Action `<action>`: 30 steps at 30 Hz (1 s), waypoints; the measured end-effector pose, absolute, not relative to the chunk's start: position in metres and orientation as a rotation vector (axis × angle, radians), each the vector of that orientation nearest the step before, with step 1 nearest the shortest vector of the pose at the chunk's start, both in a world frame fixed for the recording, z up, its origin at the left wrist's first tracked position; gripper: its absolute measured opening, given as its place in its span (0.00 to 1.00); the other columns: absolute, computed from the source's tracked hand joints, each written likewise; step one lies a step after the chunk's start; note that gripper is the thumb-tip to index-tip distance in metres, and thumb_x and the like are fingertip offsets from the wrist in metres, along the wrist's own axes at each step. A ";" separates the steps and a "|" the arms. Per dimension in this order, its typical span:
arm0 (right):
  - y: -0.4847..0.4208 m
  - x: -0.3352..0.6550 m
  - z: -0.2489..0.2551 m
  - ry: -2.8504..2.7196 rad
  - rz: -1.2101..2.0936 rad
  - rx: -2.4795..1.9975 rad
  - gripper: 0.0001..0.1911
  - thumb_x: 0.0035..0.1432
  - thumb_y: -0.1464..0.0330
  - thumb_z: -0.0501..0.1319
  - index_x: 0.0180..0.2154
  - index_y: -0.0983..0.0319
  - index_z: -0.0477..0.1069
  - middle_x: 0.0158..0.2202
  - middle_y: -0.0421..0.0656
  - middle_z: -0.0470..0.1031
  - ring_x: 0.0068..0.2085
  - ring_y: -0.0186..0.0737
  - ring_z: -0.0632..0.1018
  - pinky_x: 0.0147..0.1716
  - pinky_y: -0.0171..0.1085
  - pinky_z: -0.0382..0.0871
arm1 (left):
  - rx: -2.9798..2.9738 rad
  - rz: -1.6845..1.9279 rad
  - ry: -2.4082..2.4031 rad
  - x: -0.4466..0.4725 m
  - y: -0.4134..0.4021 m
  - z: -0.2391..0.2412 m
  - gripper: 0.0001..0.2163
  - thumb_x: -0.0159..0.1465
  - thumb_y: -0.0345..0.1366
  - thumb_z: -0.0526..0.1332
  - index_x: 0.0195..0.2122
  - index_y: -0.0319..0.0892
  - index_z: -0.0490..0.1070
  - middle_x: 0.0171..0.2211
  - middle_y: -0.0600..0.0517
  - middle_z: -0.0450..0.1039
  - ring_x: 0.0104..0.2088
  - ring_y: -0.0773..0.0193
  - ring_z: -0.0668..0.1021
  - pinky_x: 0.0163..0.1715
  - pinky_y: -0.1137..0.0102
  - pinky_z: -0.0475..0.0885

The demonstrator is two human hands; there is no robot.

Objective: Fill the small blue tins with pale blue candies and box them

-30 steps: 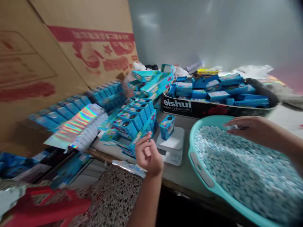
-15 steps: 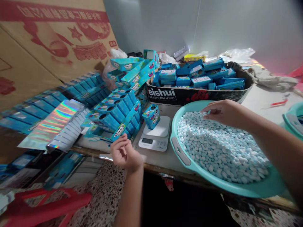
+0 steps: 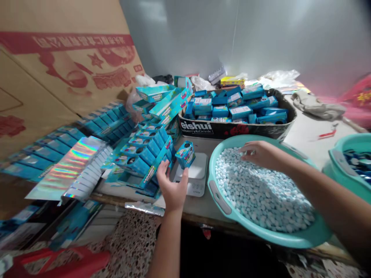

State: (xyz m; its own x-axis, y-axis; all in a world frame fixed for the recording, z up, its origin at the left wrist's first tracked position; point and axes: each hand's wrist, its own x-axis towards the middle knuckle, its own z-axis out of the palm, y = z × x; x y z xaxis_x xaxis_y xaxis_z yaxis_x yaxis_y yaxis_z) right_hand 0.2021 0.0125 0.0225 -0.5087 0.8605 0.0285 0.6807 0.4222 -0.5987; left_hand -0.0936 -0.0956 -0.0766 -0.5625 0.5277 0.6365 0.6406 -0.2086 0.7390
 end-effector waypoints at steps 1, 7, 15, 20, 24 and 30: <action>0.012 0.199 0.019 -2.287 0.836 -1.301 0.13 0.56 0.65 0.65 0.41 0.64 0.81 0.38 0.47 0.79 0.36 0.42 0.76 0.38 0.38 0.68 | -1.501 -1.812 -2.020 -0.093 -0.086 -0.071 0.29 0.56 0.40 0.69 0.56 0.39 0.62 0.51 0.40 0.71 0.52 0.52 0.76 0.52 0.57 0.74; 0.006 0.173 0.015 -1.318 1.699 -1.168 0.23 0.68 0.55 0.52 0.40 0.65 0.77 0.42 0.50 0.80 0.44 0.42 0.79 0.49 0.41 0.72 | -2.065 -1.493 -1.884 -0.085 -0.046 -0.014 0.16 0.57 0.33 0.66 0.48 0.43 0.75 0.40 0.47 0.74 0.43 0.53 0.77 0.48 0.59 0.73; 0.002 0.166 0.025 -0.510 2.330 -0.775 0.33 0.72 0.51 0.39 0.35 0.67 0.71 0.27 0.45 0.75 0.31 0.37 0.78 0.44 0.36 0.74 | -2.588 -0.951 -1.045 -0.056 -0.034 0.022 0.22 0.63 0.26 0.60 0.57 0.52 0.71 0.47 0.48 0.75 0.50 0.53 0.75 0.54 0.58 0.70; 0.004 0.168 0.022 -0.986 2.039 -1.092 0.35 0.70 0.48 0.37 0.38 0.65 0.72 0.42 0.53 0.78 0.48 0.45 0.79 0.59 0.49 0.63 | -2.506 -1.085 -1.293 -0.066 -0.038 0.017 0.20 0.65 0.29 0.60 0.59 0.44 0.68 0.49 0.43 0.72 0.50 0.54 0.75 0.52 0.60 0.71; 0.000 0.180 0.029 -2.004 1.189 -1.264 0.32 0.69 0.47 0.42 0.51 0.59 0.75 0.64 0.51 0.66 0.67 0.53 0.60 0.67 0.61 0.34 | -2.189 -1.424 -1.703 -0.083 -0.046 -0.005 0.16 0.62 0.36 0.65 0.51 0.41 0.72 0.45 0.45 0.74 0.46 0.54 0.77 0.49 0.61 0.74; -0.004 0.196 0.039 -2.346 0.814 -1.475 0.33 0.70 0.51 0.36 0.55 0.57 0.73 0.65 0.49 0.64 0.68 0.54 0.59 0.66 0.64 0.39 | -1.960 -1.726 -2.568 -0.110 -0.056 -0.042 0.23 0.56 0.46 0.69 0.48 0.39 0.72 0.42 0.44 0.78 0.43 0.52 0.80 0.47 0.57 0.76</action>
State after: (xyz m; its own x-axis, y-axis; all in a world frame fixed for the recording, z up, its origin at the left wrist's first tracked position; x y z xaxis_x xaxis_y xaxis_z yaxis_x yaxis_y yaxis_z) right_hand 0.1959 -0.0038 0.0387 -0.4546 0.8871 -0.0798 0.7458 0.3301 -0.5787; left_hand -0.1105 -0.0556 -0.0424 -0.3323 0.9352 0.1221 0.4662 0.0504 0.8832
